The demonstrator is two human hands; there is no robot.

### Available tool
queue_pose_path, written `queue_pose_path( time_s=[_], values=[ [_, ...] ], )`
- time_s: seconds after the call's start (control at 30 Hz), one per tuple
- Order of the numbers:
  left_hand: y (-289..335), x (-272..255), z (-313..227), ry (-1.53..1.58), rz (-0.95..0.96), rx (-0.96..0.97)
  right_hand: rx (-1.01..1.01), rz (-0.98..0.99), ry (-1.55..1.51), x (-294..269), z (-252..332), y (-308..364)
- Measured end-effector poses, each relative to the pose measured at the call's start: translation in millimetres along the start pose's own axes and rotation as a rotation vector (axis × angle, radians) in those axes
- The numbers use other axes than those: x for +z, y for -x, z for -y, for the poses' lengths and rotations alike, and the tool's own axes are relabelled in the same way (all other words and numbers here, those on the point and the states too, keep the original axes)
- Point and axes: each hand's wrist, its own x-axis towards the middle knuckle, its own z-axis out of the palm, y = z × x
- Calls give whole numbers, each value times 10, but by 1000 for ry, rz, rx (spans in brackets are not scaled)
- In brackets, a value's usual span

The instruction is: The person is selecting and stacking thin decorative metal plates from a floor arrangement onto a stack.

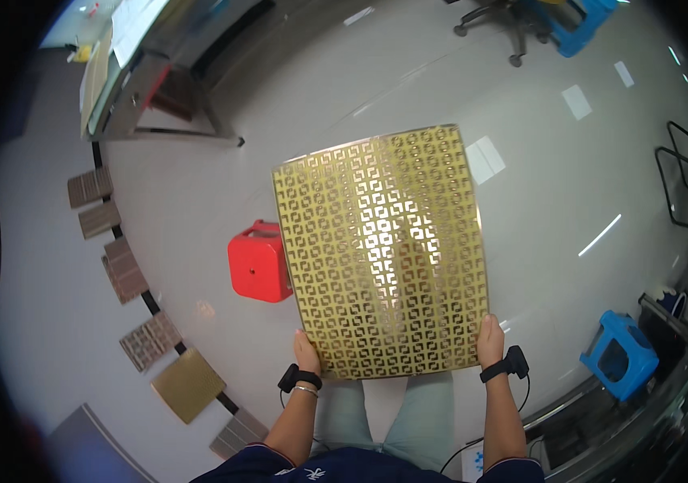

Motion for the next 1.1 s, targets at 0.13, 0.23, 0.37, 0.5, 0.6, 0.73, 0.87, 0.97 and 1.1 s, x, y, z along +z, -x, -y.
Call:
queue_pose_path(
  time_s=[0.13,0.23,0.37,0.5,0.6,0.73,0.87,0.97,1.1],
  values=[
    [-45,405,143,270,-80,-146,-33,11,-29,129,-322,-321],
    [27,506,115,373,-103,-184,-57,28,-148,88,-314,-338],
    [-13,435,228,426,-52,-223,-23,56,-148,66,-376,-356],
    [-17,428,313,15,4,-29,59,57,-49,42,-639,-355],
    [-87,415,192,-167,45,5,55,-55,-34,77,-935,-371],
    [-68,336,128,-37,117,-101,152,-13,50,50,-311,-333],
    [-146,344,-2,224,202,-290,57,-181,283,-316,-555,-117],
    [-204,46,51,243,221,-274,213,-223,347,-153,-289,289],
    [-510,-645,-192,475,470,-390,104,-239,490,-130,-906,556]
  ],
)
